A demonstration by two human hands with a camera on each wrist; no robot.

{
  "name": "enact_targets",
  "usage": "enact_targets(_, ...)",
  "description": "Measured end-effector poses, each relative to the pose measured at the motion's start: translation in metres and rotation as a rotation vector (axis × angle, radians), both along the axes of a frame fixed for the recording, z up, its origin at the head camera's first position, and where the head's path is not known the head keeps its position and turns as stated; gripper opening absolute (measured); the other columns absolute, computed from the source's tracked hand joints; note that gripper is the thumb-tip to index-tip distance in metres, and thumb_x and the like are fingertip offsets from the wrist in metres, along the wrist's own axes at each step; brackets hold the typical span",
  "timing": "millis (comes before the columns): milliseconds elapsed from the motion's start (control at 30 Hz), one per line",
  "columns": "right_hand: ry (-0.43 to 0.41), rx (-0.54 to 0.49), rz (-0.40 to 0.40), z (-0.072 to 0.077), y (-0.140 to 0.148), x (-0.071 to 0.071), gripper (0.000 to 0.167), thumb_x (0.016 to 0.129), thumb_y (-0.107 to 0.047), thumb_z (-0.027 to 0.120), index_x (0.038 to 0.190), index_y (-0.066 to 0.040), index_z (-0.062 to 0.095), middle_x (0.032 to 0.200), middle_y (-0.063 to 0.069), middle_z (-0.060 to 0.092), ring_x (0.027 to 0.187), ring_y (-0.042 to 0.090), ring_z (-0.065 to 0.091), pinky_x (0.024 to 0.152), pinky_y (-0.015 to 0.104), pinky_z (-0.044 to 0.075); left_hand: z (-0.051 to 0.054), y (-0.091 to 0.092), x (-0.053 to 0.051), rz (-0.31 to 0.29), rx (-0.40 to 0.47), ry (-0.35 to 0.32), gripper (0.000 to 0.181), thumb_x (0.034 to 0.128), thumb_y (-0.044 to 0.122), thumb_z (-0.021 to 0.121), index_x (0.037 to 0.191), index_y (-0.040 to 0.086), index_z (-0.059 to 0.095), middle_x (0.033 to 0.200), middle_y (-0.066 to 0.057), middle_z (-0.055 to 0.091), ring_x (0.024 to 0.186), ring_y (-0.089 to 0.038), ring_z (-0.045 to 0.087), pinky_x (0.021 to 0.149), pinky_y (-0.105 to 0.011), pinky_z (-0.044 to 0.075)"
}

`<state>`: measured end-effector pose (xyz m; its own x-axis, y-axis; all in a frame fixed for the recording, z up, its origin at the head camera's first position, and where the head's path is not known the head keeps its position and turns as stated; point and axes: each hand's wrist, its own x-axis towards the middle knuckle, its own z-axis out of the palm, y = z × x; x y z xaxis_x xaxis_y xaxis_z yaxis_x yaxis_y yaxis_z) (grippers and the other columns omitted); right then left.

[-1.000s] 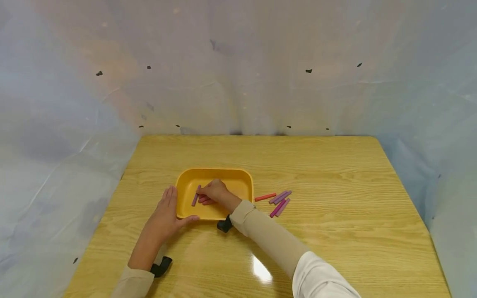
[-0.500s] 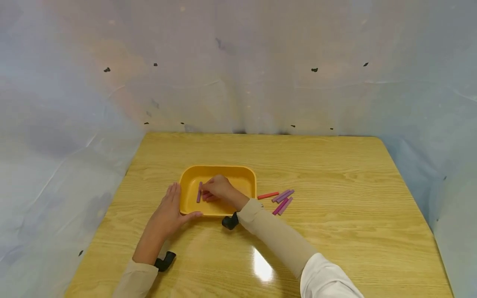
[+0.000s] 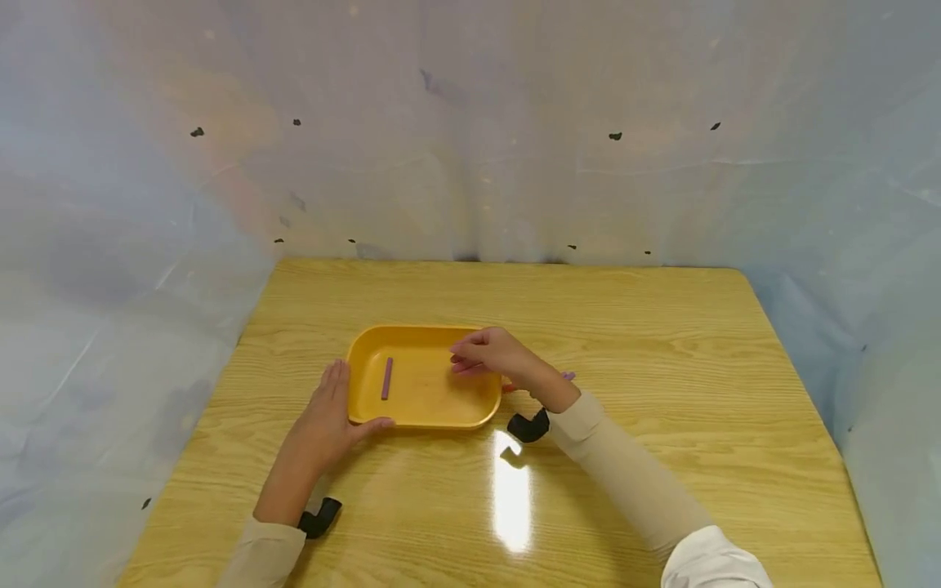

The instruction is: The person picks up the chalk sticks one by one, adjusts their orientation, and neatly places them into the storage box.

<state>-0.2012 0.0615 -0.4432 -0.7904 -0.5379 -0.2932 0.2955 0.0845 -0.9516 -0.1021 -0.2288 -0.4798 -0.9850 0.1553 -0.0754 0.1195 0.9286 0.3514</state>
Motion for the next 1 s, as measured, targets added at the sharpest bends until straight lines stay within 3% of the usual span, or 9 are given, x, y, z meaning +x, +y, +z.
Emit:
enact_targets(167, 0.032, -0.038, -0.010, 0.002, 0.024, 0.001, 0.038, 0.096, -0.014, 0.053, 0.120, 0.016, 0.052, 0.113, 0.030, 0.058, 0.098, 0.033, 0.063, 0.089, 0.047, 0.046, -0.002, -0.001, 0.002, -0.014, 0.009, 0.010, 0.121, 0.0728, 0.076, 0.051, 0.146, -0.004, -0.003, 0.152, -0.024, -0.001, 0.139, -0.036, 0.001, 0.108, -0.054, 0.016)
enact_targets(300, 0.048, -0.050, -0.024, 0.002, 0.042, -0.001, 0.036, 0.095, -0.016, 0.054, 0.119, 0.011, 0.054, 0.115, 0.027, 0.057, 0.099, 0.032, 0.062, 0.090, 0.048, 0.045, -0.003, -0.001, 0.003, -0.014, 0.010, 0.016, 0.121, 0.0728, 0.076, 0.050, 0.146, -0.004, -0.003, 0.152, -0.024, 0.000, 0.139, -0.036, 0.001, 0.108, -0.054, 0.016)
enact_targets(467, 0.078, -0.044, -0.026, 0.005, 0.067, -0.002, 0.038, 0.096, -0.016, 0.052, 0.123, 0.011, 0.051, 0.121, 0.032, 0.051, 0.105, 0.038, 0.058, 0.093, 0.051, 0.042, -0.003, 0.000, 0.003, -0.016, 0.015, 0.034, 0.120, 0.0734, 0.075, 0.052, 0.147, -0.004, -0.001, 0.152, -0.024, 0.002, 0.140, -0.035, 0.002, 0.108, -0.054, 0.017)
enact_targets(700, 0.148, 0.096, -0.022, 0.001, 0.103, -0.001, 0.036, 0.097, -0.016, 0.051, 0.126, 0.006, 0.052, 0.124, 0.028, 0.052, 0.110, 0.041, 0.054, 0.091, 0.052, 0.043, -0.001, 0.001, 0.003, -0.013, 0.018, 0.016, 0.121, 0.0726, 0.076, 0.051, 0.147, -0.005, 0.000, 0.152, -0.024, 0.002, 0.140, -0.035, 0.002, 0.108, -0.053, 0.017)
enact_targets(1000, 0.185, 0.219, -0.029, -0.010, 0.140, 0.002, 0.041, 0.095, -0.018, 0.055, 0.126, 0.008, 0.050, 0.126, 0.026, 0.052, 0.112, 0.042, 0.051, 0.092, 0.054, 0.042, 0.000, 0.002, 0.004, -0.010, 0.016, 0.005, 0.121, 0.0726, 0.076, 0.050, 0.146, -0.004, -0.002, 0.152, -0.024, 0.001, 0.140, -0.035, 0.002, 0.108, -0.053, 0.016)
